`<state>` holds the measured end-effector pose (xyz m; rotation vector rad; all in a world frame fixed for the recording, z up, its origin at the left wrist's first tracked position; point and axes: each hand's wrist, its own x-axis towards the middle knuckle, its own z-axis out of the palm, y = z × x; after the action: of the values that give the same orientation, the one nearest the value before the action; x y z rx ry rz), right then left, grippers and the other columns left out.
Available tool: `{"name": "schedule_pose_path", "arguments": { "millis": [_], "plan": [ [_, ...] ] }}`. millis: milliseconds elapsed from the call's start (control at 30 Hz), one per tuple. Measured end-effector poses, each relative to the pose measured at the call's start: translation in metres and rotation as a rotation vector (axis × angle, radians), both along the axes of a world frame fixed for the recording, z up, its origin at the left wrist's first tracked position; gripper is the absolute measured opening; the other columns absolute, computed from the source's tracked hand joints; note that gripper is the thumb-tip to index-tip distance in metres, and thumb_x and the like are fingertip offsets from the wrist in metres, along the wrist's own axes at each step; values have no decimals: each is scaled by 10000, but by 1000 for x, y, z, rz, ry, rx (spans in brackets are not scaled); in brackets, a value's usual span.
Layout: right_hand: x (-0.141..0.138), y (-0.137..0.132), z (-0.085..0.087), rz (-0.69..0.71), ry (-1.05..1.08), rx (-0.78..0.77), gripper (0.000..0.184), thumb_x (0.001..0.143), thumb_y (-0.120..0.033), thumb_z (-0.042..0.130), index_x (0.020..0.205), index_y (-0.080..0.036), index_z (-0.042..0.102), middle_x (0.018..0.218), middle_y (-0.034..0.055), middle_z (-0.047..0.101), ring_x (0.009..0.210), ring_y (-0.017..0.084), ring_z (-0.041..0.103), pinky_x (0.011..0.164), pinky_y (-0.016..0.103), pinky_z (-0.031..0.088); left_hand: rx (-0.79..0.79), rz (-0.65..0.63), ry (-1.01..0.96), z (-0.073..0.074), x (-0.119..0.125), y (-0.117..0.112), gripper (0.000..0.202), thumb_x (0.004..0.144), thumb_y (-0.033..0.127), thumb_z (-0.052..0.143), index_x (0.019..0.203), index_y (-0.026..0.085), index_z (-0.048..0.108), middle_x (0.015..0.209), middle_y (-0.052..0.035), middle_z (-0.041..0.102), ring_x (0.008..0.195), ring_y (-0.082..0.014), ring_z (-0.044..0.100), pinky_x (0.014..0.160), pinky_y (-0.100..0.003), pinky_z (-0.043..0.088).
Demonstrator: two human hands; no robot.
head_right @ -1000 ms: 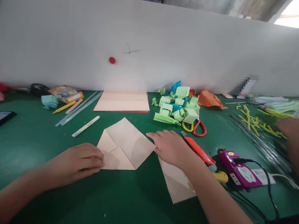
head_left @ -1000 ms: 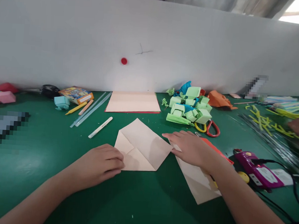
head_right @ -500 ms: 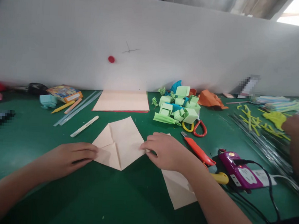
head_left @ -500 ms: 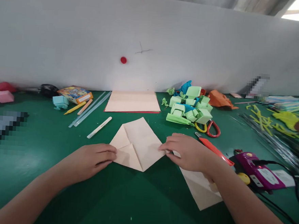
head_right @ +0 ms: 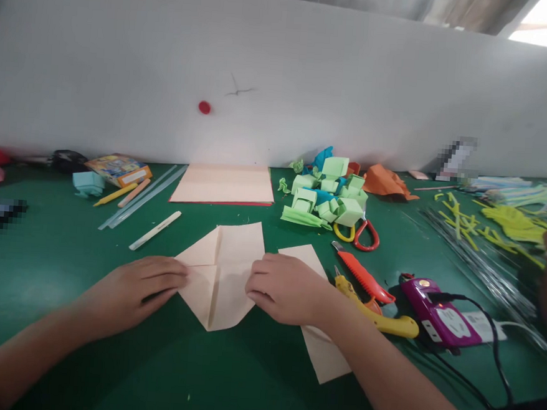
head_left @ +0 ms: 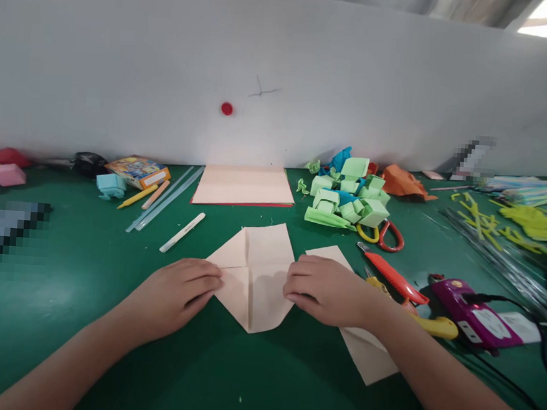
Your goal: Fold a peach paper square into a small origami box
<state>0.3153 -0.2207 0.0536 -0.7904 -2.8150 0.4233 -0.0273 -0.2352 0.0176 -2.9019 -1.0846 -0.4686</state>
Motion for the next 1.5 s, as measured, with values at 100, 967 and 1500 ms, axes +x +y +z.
{"name": "schedule_pose_path", "arguments": {
  "millis": [100, 967, 1500],
  "plan": [
    [-8, -4, -4, 31, 21, -24, 251, 1049, -251, 469, 951, -202, 695, 925, 48, 696, 884, 211, 582, 821, 358, 436, -38, 14, 14, 1, 11, -8, 294, 998, 254, 529, 1238, 263, 699, 1280, -57, 717, 1176, -245, 672, 1019, -410, 547],
    [-64, 14, -48, -379, 187, -31, 253, 975, -238, 594, 1199, -250, 711, 1139, 38, 750, 1009, 256, 592, 918, 389, 449, -218, -117, -85, 3, 43, -27, 219, 986, 174, 470, 1108, 209, 648, 1234, -85, 700, 1154, -215, 664, 967, -333, 567],
    [-67, 15, -52, -412, 173, 10, 388, 945, -244, 629, 1329, -200, 606, 999, 67, 714, 952, 260, 569, 893, 407, 404, -152, -353, -49, 12, 41, -28, 492, 908, 162, 566, 1392, 231, 621, 1367, -71, 685, 1304, -275, 600, 1148, -490, 477]
  ]
}}
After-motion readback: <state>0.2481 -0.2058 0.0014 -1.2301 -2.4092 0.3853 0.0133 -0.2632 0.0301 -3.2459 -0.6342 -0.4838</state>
